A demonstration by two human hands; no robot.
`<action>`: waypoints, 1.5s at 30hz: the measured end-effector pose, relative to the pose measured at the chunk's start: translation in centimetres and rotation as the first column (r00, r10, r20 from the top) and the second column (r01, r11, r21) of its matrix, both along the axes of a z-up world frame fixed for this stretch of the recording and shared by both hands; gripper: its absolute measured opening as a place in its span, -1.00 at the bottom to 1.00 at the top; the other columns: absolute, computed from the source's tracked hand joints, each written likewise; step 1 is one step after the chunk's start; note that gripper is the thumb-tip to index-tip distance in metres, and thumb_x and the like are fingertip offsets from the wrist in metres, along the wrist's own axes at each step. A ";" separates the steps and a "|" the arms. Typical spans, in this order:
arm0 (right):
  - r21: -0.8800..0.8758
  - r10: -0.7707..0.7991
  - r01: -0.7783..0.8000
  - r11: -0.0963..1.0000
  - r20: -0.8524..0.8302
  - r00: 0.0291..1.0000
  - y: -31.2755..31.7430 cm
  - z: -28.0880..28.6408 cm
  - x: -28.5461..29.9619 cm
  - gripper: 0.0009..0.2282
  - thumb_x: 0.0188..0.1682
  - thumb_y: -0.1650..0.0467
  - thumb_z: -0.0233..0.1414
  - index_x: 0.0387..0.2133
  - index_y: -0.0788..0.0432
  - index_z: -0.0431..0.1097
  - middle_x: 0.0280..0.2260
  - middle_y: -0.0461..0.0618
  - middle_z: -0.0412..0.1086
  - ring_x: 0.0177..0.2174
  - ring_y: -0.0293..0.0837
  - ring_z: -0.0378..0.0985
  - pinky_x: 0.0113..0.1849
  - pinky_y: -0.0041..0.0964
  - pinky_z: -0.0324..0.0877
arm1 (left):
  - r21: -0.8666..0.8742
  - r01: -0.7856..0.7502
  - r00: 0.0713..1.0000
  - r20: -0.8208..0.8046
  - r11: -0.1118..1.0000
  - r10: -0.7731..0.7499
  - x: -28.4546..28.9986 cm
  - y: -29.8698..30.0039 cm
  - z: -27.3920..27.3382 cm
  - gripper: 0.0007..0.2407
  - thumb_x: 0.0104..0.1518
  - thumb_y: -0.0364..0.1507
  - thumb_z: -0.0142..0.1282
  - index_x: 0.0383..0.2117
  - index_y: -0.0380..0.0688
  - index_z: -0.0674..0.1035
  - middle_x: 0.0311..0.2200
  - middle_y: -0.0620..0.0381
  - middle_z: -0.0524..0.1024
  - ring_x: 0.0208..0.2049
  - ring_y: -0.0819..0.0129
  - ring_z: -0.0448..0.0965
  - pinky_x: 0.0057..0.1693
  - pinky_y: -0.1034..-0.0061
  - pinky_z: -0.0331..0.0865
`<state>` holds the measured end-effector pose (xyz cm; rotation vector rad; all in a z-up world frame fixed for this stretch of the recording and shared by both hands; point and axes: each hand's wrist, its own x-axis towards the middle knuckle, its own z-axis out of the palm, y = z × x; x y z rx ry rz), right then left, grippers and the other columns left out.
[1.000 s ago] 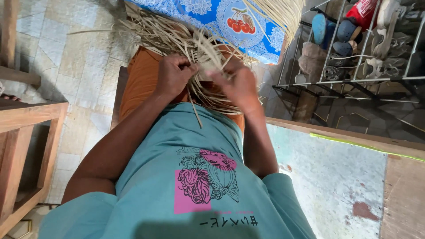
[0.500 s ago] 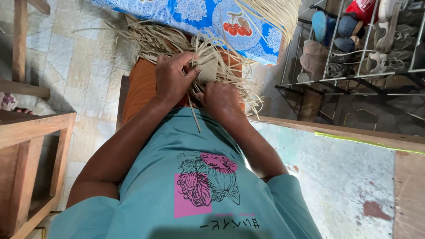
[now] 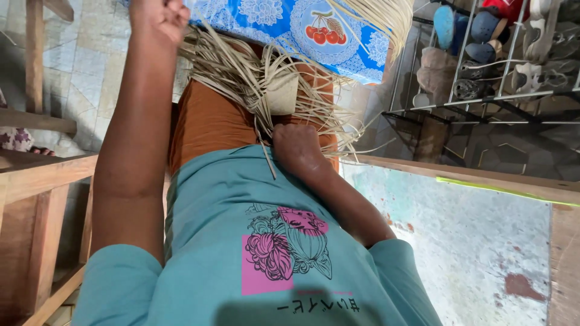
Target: Weaving thin strips of dried plant material to create a craft item
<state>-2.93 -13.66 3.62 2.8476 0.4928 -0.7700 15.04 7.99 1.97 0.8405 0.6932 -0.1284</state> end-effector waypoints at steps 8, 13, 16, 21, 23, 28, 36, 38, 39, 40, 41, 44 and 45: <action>0.087 -0.043 0.036 0.996 0.077 0.996 0.1 0.6 0.5 -0.88 -0.20 0.46 -0.19 -0.59 0.14 0.31 -0.69 -0.03 0.33 -0.67 -0.03 0.37 -0.61 -0.15 0.25 | 0.445 0.001 0.999 0.031 0.895 -0.016 -12.4 -4.7 5.8 -0.74 0.11 -0.59 -0.08 -0.76 -0.07 0.42 -0.73 0.28 0.32 -0.80 0.69 0.18 -0.72 0.80 0.12; 0.144 0.043 -0.070 0.987 0.182 0.982 0.3 2.0 0.7 -0.85 -0.18 0.38 -0.10 -0.61 0.20 0.35 -0.75 0.00 0.33 -0.68 0.00 0.46 -0.64 -0.20 0.34 | 0.791 -0.017 0.791 0.384 0.612 -0.475 -15.0 -6.6 1.7 -0.86 0.01 -0.40 0.24 -0.57 -0.19 0.57 -0.57 0.01 0.48 -0.47 0.25 0.49 -0.28 0.49 0.35; 0.145 0.060 -0.091 0.985 0.205 0.977 0.3 1.9 0.5 -0.84 -0.18 0.36 -0.11 -0.61 0.20 0.34 -0.74 0.02 0.32 -0.67 0.03 0.47 -0.63 -0.17 0.34 | 0.823 -0.065 0.731 0.424 0.564 -0.534 -14.6 -7.1 2.1 -0.80 0.05 -0.39 0.22 -0.54 -0.33 0.55 -0.59 -0.09 0.42 -0.49 0.07 0.47 -0.33 0.36 0.38; 0.210 0.083 -0.128 0.969 0.212 0.974 0.2 3.0 -0.1 -0.83 -0.19 0.39 -0.17 -0.61 0.21 0.35 -0.72 0.06 0.36 -0.63 0.09 0.49 -0.61 -0.08 0.34 | 0.728 0.261 0.767 0.243 0.634 -0.594 -13.4 -7.8 -2.5 -0.74 0.06 -0.31 0.16 -0.53 -0.34 0.53 -0.72 -0.03 0.39 -0.73 0.36 0.37 -0.62 0.51 0.20; 0.142 0.084 -0.101 0.985 0.121 0.989 0.4 4.2 -0.9 -0.82 -0.19 0.39 -0.20 -0.67 0.10 0.35 -0.72 -0.01 0.35 -0.63 0.01 0.49 -0.61 -0.10 0.33 | 0.314 0.381 0.916 -0.003 0.870 -0.400 -13.4 -8.5 -2.1 -0.52 -0.13 -0.37 0.30 -0.17 -0.49 0.38 -0.55 -0.05 0.38 -0.88 0.53 0.23 -0.69 0.60 0.10; 0.207 0.025 -0.034 0.978 0.047 0.999 -0.1 9.3 0.0 -0.69 -0.10 0.26 -0.19 -0.60 0.15 0.45 -0.66 0.15 0.39 -0.56 0.16 0.49 -0.51 -0.01 0.35 | 0.254 0.224 0.958 0.121 0.941 -0.260 -14.2 -9.7 -1.9 -0.70 -0.09 -0.45 0.26 -0.32 -0.42 0.46 -0.51 0.04 0.33 -0.82 0.51 0.22 -0.66 0.62 0.16; 0.743 -0.149 -0.051 0.667 0.200 0.968 -0.7 5.8 6.0 -0.81 -0.22 0.49 0.01 -0.33 0.01 0.38 -0.48 0.07 0.29 -0.44 0.25 0.40 -0.42 0.06 0.32 | 0.256 0.073 0.951 0.274 0.964 -0.145 -14.4 -10.5 -3.0 -0.80 -0.10 -0.52 0.25 -0.44 -0.41 0.48 -0.65 0.02 0.36 -0.90 0.44 0.29 -0.71 0.70 0.17; 0.819 -0.115 -0.043 0.572 0.132 0.985 -0.6 5.8 6.6 -0.83 -0.17 0.53 -0.01 -0.33 0.07 0.36 -0.52 0.04 0.27 -0.44 0.21 0.42 -0.41 0.03 0.33 | 0.264 0.050 0.948 0.292 0.963 -0.129 -14.2 -10.4 -3.5 -0.83 -0.12 -0.56 0.24 -0.46 -0.40 0.49 -0.65 0.01 0.39 -0.91 0.45 0.31 -0.73 0.71 0.18; 0.820 -0.115 -0.041 0.571 0.128 0.985 -0.9 5.4 6.8 -0.83 -0.17 0.53 -0.01 -0.33 0.07 0.36 -0.52 0.04 0.27 -0.44 0.21 0.42 -0.41 0.03 0.33 | 0.264 0.050 0.949 0.289 0.963 -0.129 -14.4 -10.4 -2.7 -0.83 -0.12 -0.56 0.24 -0.46 -0.40 0.49 -0.65 0.01 0.39 -0.91 0.45 0.31 -0.73 0.71 0.18; 0.810 -0.103 -0.016 0.586 0.094 0.990 -1.1 5.2 7.1 -0.82 -0.20 0.55 -0.04 -0.35 0.07 0.33 -0.49 -0.04 0.25 -0.47 0.01 0.35 -0.45 -0.13 0.22 | 0.349 0.041 0.931 0.326 0.936 -0.163 -14.5 -10.4 -1.8 -0.87 -0.10 -0.54 0.22 -0.51 -0.35 0.50 -0.70 0.08 0.39 -0.90 0.49 0.28 -0.72 0.69 0.19; 0.799 -0.092 0.008 0.601 0.059 0.994 -1.4 4.9 7.4 -0.80 -0.24 0.57 -0.08 -0.36 0.07 0.30 -0.46 -0.11 0.24 -0.50 -0.18 0.28 -0.50 -0.28 0.11 | 0.430 0.027 0.912 0.360 0.902 -0.199 -14.6 -10.4 -0.9 -0.90 -0.08 -0.52 0.20 -0.55 -0.29 0.52 -0.75 0.16 0.39 -0.88 0.53 0.25 -0.72 0.66 0.21; 0.831 -0.041 0.012 0.557 0.014 0.999 -1.6 4.6 7.9 -0.80 -0.23 0.62 -0.04 -0.38 0.12 0.33 -0.44 -0.04 0.24 -0.46 -0.14 0.31 -0.45 -0.27 0.16 | 0.532 0.014 0.891 0.378 0.847 -0.252 -14.7 -10.3 -0.8 -0.92 -0.06 -0.53 0.18 -0.51 -0.19 0.49 -0.75 0.17 0.40 -0.89 0.52 0.26 -0.71 0.64 0.19; 0.831 -0.041 0.011 0.556 0.014 0.999 -1.7 4.5 8.0 -0.80 -0.23 0.62 -0.04 -0.38 0.12 0.33 -0.44 -0.04 0.24 -0.46 -0.14 0.31 -0.45 -0.27 0.16 | 0.532 0.013 0.891 0.378 0.847 -0.251 -14.6 -10.3 -0.7 -0.92 -0.06 -0.53 0.18 -0.51 -0.19 0.49 -0.75 0.17 0.40 -0.89 0.52 0.26 -0.71 0.64 0.19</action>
